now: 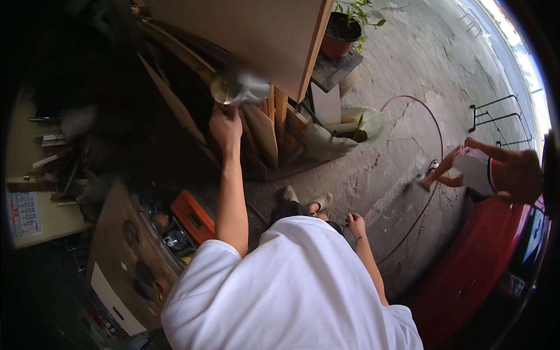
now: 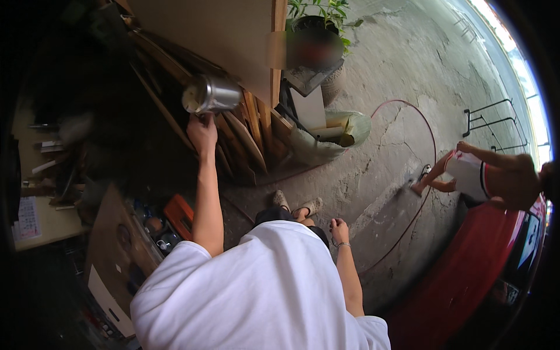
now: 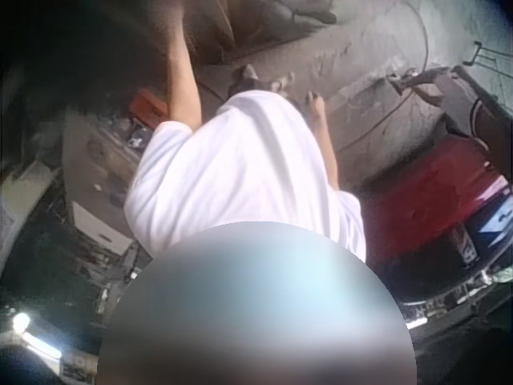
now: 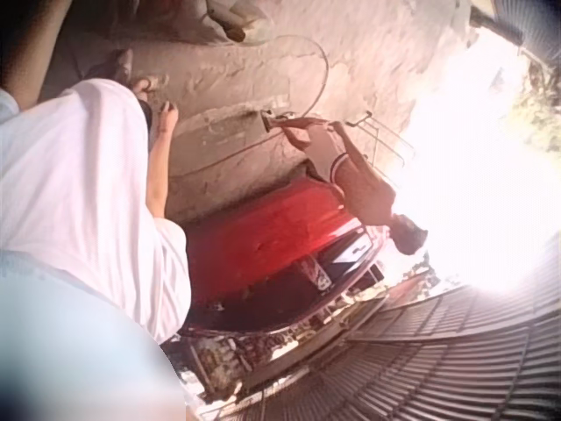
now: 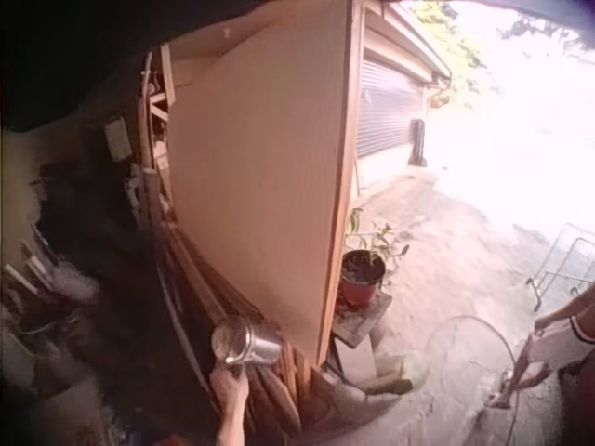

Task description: The person prepares a paint sprayer by attaching a hose and filling it with paint from a can. They then walk to a refrigerator, open it, and take out a plastic cup to serve a drink to another person.

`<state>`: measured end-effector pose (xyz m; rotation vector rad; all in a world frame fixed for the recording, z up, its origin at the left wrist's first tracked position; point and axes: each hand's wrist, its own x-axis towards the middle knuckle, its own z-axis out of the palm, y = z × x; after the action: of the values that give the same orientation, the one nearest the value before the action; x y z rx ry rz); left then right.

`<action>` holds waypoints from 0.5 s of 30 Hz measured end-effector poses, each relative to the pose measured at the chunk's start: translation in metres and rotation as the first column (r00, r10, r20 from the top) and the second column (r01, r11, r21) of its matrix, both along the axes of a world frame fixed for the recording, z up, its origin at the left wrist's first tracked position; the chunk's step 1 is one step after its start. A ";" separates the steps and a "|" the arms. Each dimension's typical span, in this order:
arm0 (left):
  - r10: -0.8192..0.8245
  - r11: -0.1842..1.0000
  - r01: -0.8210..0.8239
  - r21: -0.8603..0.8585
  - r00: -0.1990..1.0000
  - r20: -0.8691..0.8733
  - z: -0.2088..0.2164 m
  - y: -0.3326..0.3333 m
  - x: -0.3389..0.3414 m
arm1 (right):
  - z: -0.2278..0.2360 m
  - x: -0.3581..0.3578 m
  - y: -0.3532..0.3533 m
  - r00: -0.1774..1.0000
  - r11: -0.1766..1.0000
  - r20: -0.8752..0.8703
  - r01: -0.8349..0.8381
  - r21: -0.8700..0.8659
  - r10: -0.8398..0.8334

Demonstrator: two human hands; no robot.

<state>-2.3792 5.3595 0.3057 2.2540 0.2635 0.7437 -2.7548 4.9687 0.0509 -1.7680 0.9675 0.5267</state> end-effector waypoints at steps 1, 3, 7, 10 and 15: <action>0.008 1.000 -0.008 0.006 1.000 -0.005 0.004 0.002 0.004 | -0.001 -0.013 0.007 1.000 1.000 -0.016 0.014 0.002 -0.014; -0.034 0.991 0.020 -0.129 0.993 -0.109 0.014 0.008 0.011 | -0.006 -0.041 0.019 0.996 1.000 -0.087 0.002 -0.030 -0.005; -0.109 0.993 0.113 0.017 0.981 -0.159 0.032 0.010 0.003 | -0.018 -0.087 0.034 0.971 0.987 -0.216 -0.124 -0.104 0.099; -0.038 0.995 0.055 0.079 0.977 -0.208 0.040 0.001 -0.006 | -0.020 -0.099 0.035 0.952 0.982 -0.290 -0.139 -0.126 0.097; -0.082 0.996 0.084 0.010 0.982 -0.168 0.047 -0.005 -0.011 | -0.016 -0.064 0.023 0.962 0.980 -0.234 -0.171 -0.104 0.143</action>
<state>-2.3899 5.3546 0.3525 2.3320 0.2420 0.5156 -2.8188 4.9916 0.0353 -1.9367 1.0388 0.7983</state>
